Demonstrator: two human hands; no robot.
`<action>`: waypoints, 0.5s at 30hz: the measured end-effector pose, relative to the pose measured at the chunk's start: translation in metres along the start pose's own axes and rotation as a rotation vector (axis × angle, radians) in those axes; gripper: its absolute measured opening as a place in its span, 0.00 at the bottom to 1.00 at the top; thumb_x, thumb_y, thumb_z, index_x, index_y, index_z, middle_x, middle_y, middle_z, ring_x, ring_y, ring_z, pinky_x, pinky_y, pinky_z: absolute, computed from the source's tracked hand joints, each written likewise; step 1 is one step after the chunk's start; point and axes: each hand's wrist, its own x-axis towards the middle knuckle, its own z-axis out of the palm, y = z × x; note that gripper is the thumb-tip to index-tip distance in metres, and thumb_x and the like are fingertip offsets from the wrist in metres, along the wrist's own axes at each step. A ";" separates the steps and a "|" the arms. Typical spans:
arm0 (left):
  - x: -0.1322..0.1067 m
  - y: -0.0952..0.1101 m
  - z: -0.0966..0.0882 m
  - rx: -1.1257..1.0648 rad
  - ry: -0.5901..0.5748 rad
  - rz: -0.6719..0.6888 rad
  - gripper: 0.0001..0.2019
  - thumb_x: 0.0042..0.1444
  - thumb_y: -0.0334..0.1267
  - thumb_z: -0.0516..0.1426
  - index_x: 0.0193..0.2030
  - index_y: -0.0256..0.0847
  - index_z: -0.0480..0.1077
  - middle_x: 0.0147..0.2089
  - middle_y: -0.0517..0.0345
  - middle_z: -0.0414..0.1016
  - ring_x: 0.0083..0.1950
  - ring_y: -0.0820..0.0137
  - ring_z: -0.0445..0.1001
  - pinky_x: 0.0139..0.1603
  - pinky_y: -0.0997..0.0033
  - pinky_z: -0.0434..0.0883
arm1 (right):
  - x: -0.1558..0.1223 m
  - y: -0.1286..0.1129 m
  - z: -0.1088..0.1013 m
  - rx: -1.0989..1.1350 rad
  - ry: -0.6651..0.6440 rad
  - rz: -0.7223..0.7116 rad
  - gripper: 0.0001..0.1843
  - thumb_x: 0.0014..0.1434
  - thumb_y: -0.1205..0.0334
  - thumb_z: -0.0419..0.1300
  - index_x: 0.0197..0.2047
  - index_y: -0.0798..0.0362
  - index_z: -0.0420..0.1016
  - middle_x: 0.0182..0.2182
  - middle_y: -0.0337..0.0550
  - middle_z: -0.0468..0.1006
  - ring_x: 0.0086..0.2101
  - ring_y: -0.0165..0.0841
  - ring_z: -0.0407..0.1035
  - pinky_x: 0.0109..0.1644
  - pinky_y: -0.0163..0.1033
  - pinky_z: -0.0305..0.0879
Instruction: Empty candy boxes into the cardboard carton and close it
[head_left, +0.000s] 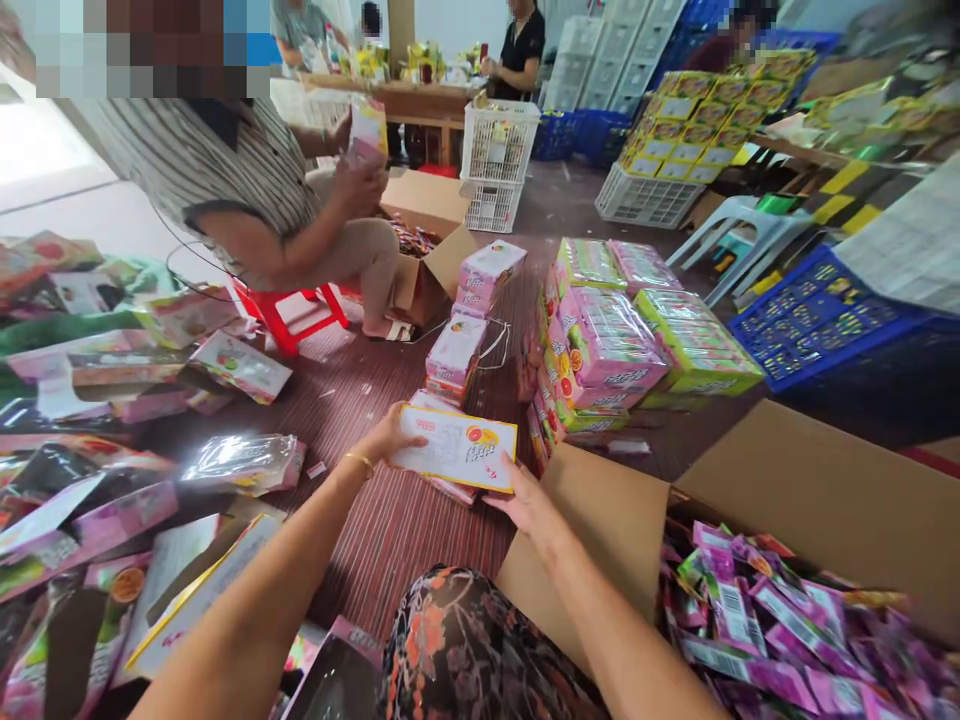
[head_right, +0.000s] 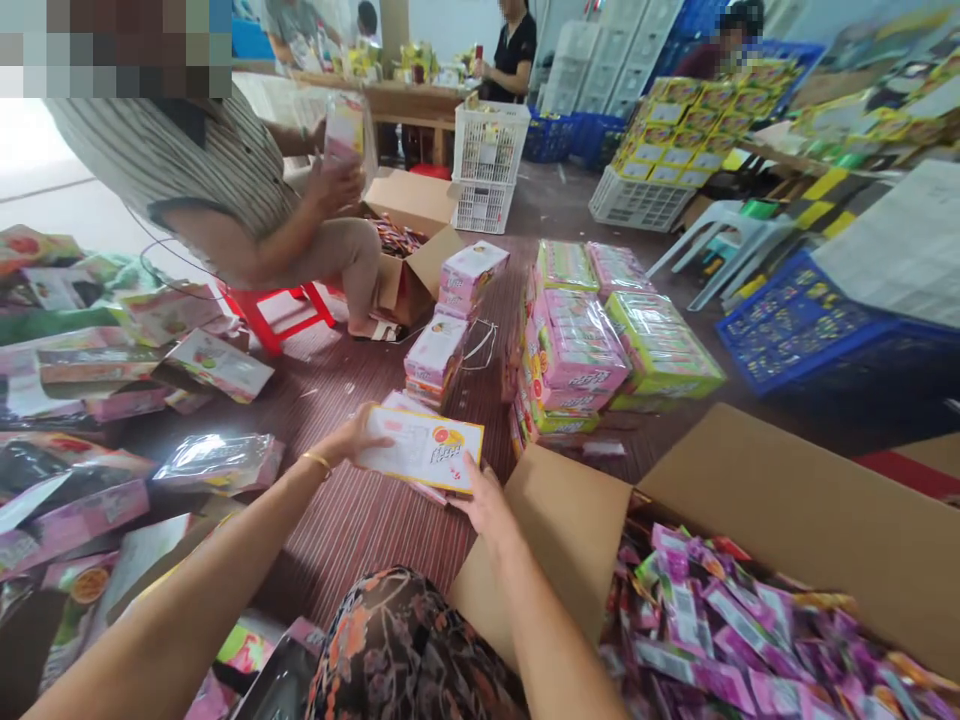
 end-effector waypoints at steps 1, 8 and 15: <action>-0.010 0.004 0.001 -0.027 0.032 0.004 0.42 0.38 0.43 0.70 0.58 0.37 0.57 0.45 0.52 0.74 0.43 0.66 0.75 0.42 0.67 0.75 | 0.000 0.001 0.005 0.080 -0.004 -0.003 0.34 0.41 0.44 0.73 0.49 0.44 0.67 0.42 0.47 0.81 0.42 0.45 0.75 0.43 0.57 0.73; -0.104 0.064 0.013 -0.083 0.241 0.251 0.32 0.45 0.50 0.67 0.55 0.44 0.63 0.45 0.57 0.70 0.43 0.67 0.74 0.42 0.66 0.75 | -0.060 -0.043 -0.030 0.210 -0.014 -0.360 0.33 0.41 0.37 0.73 0.45 0.46 0.71 0.38 0.39 0.80 0.35 0.36 0.74 0.34 0.39 0.72; -0.145 0.181 0.040 0.174 0.039 0.445 0.34 0.36 0.40 0.73 0.55 0.52 0.74 0.59 0.50 0.62 0.60 0.55 0.67 0.63 0.53 0.67 | -0.157 -0.109 -0.111 0.066 -0.046 -0.664 0.35 0.44 0.33 0.70 0.52 0.38 0.73 0.58 0.44 0.73 0.50 0.47 0.72 0.45 0.51 0.74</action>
